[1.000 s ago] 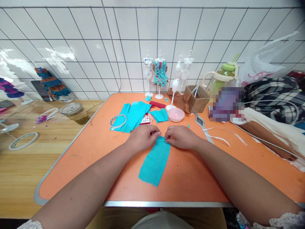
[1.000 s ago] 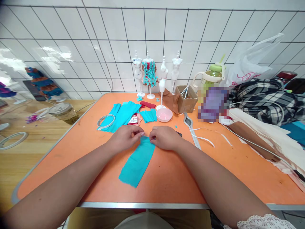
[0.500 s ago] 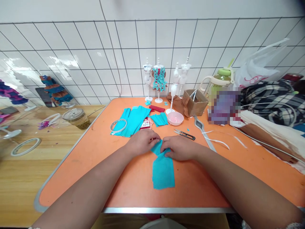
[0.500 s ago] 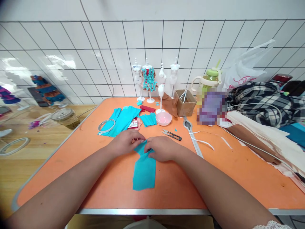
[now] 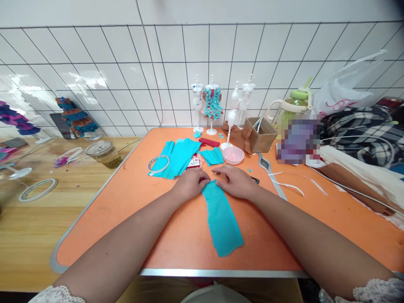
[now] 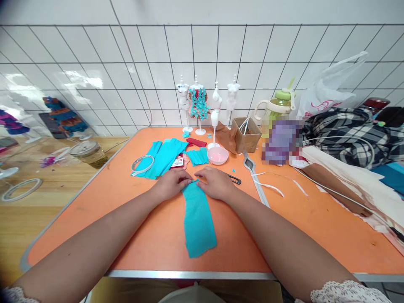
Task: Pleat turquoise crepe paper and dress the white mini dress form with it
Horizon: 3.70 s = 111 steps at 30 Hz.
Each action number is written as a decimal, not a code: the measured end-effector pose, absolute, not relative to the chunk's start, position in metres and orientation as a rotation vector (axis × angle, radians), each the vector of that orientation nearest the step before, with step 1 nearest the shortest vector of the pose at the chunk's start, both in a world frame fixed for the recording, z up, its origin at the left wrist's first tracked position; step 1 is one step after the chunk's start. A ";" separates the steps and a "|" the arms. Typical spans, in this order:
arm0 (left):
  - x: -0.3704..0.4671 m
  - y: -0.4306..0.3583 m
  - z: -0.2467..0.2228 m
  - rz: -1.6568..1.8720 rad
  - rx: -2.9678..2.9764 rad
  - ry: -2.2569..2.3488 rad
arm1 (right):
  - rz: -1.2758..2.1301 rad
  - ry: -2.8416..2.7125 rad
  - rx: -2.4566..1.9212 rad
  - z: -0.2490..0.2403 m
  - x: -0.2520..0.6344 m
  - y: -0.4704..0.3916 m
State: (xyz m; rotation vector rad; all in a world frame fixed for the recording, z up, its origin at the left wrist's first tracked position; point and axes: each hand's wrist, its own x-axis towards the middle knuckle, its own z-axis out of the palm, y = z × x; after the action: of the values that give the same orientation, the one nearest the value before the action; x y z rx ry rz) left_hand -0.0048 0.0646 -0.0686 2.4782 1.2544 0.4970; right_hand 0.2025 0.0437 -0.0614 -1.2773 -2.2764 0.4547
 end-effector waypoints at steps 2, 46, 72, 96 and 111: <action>-0.003 0.066 -0.070 0.513 2.434 1.229 | 0.525 -2.296 -1.341 -0.067 0.202 0.047; -0.001 0.048 -0.049 0.358 2.701 1.355 | 0.607 -2.407 -1.560 -0.070 0.206 0.062; 0.005 0.048 -0.055 0.372 2.675 1.227 | 0.680 -2.189 -1.616 -0.074 0.207 0.057; 0.017 0.040 -0.048 0.886 1.211 1.025 | 0.836 -1.679 -1.315 -0.051 0.193 0.039; 0.010 0.045 -0.048 0.792 1.404 1.126 | 1.346 -1.422 -1.197 -0.052 0.197 0.042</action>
State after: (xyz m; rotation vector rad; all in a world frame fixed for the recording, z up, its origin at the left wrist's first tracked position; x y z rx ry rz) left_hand 0.0097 0.0446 -0.0480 1.4045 1.1256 0.7916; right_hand 0.1968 0.0423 -0.0520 -1.1969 -1.4222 1.3456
